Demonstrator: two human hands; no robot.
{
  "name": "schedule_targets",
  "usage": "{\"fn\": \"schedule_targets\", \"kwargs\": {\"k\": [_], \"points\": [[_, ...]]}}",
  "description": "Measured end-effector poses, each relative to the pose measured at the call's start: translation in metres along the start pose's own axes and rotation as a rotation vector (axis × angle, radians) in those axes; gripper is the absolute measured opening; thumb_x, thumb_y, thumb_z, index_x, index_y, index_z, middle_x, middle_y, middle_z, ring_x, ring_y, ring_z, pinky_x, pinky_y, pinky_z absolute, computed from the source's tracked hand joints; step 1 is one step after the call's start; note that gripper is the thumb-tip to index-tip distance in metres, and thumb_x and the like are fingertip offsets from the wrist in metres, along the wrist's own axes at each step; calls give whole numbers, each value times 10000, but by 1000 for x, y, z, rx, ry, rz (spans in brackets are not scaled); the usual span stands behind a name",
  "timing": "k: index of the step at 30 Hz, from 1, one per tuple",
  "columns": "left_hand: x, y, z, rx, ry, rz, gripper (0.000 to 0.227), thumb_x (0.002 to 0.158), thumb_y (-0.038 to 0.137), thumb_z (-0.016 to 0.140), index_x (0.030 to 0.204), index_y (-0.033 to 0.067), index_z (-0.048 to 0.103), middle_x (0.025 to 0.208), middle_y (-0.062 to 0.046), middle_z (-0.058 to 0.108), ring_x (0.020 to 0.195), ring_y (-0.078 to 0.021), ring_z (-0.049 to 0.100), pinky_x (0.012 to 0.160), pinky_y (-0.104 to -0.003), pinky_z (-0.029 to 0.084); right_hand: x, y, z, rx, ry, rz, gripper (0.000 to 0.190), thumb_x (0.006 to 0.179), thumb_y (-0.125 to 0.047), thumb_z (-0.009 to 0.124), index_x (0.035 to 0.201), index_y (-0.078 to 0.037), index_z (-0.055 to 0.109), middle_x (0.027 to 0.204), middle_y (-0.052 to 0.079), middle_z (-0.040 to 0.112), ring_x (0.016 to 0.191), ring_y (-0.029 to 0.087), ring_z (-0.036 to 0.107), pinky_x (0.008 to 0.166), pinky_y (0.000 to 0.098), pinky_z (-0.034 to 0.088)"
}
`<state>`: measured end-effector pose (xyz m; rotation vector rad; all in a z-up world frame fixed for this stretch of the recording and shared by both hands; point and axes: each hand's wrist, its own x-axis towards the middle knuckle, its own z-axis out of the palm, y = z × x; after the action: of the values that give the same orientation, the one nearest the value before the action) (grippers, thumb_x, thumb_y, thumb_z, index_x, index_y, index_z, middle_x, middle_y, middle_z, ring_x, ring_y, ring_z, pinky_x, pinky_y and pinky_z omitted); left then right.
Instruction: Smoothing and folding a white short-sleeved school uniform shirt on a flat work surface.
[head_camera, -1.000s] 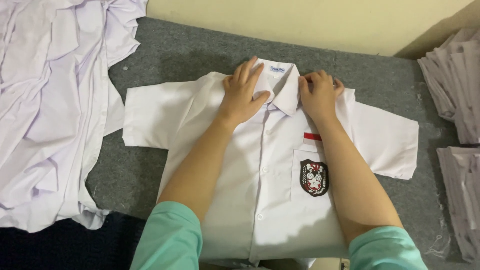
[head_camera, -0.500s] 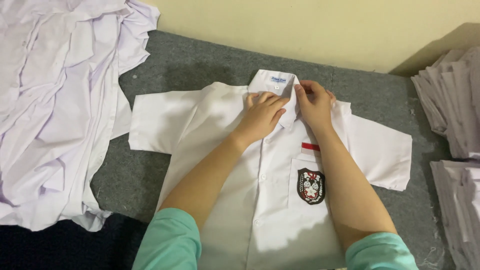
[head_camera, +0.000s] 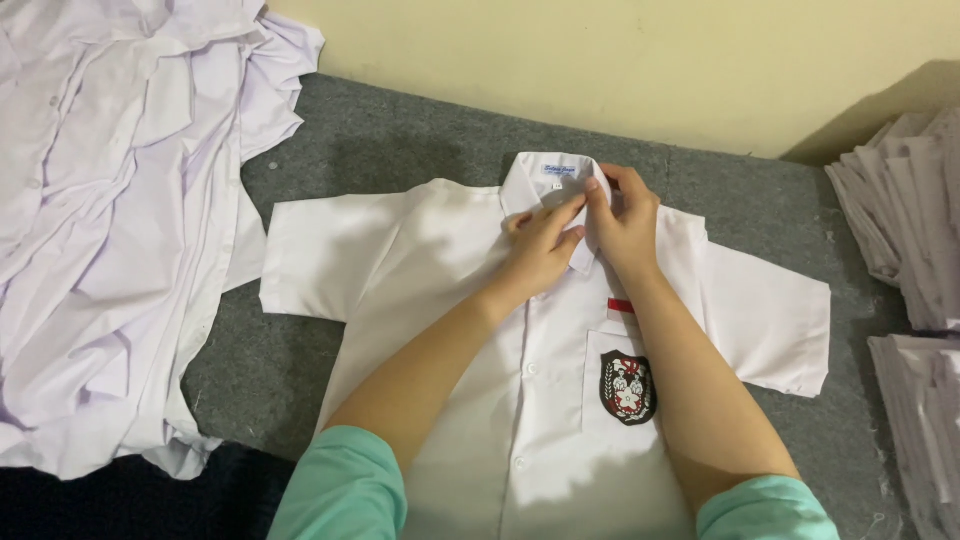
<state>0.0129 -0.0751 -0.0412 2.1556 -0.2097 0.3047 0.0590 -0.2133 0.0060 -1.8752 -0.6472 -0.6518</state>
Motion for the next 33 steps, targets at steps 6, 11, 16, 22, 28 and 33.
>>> {"fn": "schedule_targets", "kwargs": {"k": [6,11,16,22,28,33], "points": [[7,-18,14,-251,-24,-42,455,1064,364,604,1470,164,551,1366,-40,701,1331,-141,614,1167,-493,49,-5,12,2,7,4,69,201,1017,-167,747,1135,-5,731,963,178,739,960,344,722,843,435,543],[9,-8,7,-182,-4,-137,432,988,506,643,1387,340,627,1300,89,728,1283,-83,637,1151,-419,146,-3,1,-1,44,10,90,189,1081,-122,589,1106,-44,759,933,143,738,932,290,717,805,399,540],[27,-1,12,-54,38,-220,373,985,493,622,1342,390,654,1244,129,746,1220,-50,669,1092,-414,206,-4,10,-4,-24,40,90,191,1072,-129,605,1063,-53,780,866,138,748,852,314,735,727,381,548],[73,9,9,-24,21,-284,303,838,375,700,1108,266,785,999,68,800,1064,-165,749,947,-335,462,-5,11,-4,-87,49,173,192,1060,-163,611,1073,-100,793,865,97,768,895,280,750,774,340,536],[100,-21,35,-254,72,-377,285,727,266,749,985,166,818,890,-44,798,1003,-272,757,833,-349,557,-5,24,0,-224,-33,292,223,1069,-317,588,1111,-204,776,918,-13,779,978,204,737,950,302,368],[105,-37,41,-454,137,-361,360,801,300,783,1107,112,797,964,-108,800,982,-256,760,804,-317,572,-6,38,2,-283,-66,319,191,1046,-300,618,1131,-212,764,971,-17,783,1037,197,722,940,300,354]]}}
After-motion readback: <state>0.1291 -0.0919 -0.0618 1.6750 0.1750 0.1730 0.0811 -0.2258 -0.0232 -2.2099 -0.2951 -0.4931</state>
